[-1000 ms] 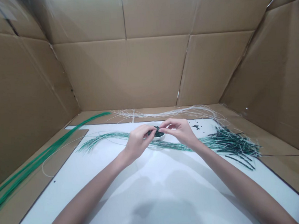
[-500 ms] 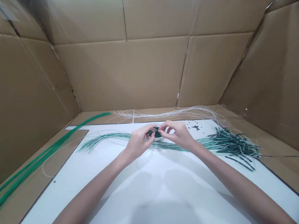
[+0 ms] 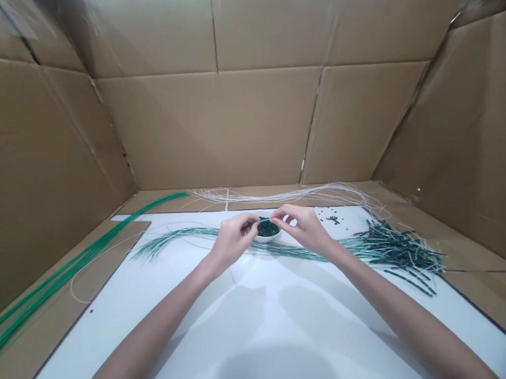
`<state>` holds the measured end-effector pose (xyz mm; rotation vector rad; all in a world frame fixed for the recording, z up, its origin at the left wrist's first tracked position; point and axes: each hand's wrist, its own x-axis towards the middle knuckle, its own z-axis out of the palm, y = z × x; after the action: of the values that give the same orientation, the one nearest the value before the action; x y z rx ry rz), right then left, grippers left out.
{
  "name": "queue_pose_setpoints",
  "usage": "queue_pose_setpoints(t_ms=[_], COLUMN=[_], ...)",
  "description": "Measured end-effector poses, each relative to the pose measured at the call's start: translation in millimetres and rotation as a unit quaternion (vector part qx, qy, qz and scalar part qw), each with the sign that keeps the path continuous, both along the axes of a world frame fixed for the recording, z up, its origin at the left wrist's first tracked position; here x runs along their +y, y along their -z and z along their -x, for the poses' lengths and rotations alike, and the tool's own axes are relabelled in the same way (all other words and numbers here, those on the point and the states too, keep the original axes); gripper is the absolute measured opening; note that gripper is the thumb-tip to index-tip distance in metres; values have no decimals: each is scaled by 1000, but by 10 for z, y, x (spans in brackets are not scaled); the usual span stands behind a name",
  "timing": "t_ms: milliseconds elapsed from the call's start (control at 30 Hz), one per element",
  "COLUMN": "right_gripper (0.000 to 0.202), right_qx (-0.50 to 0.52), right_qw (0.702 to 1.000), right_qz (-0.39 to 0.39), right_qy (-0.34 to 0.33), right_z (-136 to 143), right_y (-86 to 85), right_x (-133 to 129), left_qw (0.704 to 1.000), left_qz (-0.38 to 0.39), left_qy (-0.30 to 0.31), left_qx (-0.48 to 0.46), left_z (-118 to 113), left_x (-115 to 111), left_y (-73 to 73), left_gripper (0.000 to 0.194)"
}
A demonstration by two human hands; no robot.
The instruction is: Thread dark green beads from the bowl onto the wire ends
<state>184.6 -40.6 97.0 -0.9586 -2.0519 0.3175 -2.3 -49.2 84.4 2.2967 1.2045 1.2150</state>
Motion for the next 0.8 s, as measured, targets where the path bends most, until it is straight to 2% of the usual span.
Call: queue_pose_setpoints(t_ms=[133, 200, 267, 333, 433, 600, 800], right_gripper=[17, 16, 13, 11, 10, 16, 22], right_qx=[9, -13, -110, -244, -313, -288, -172], right_qw=[998, 996, 984, 953, 935, 949, 978], right_qz=[58, 91, 137, 176, 164, 129, 113], right_qy=[-13, -11, -17, -25, -9, 0, -25], right_z=[46, 85, 130, 175, 221, 194, 113], right_y=[33, 95, 193, 305, 432, 468, 471], right_x=[220, 379, 540, 669, 759, 705, 629], left_qw=[999, 998, 994, 990, 988, 989, 991], left_qz=[10, 40, 84, 118, 134, 126, 114], left_qy=[-30, -50, -68, -78, -82, -77, -70], left_qx=[20, 22, 17, 7, -1, -9, -29], left_z=[40, 75, 113, 143, 163, 156, 151], left_x=[103, 179, 257, 321, 370, 365, 356], left_y=[58, 106, 164, 221, 279, 287, 272], left_gripper=[22, 20, 18, 19, 19, 19, 19])
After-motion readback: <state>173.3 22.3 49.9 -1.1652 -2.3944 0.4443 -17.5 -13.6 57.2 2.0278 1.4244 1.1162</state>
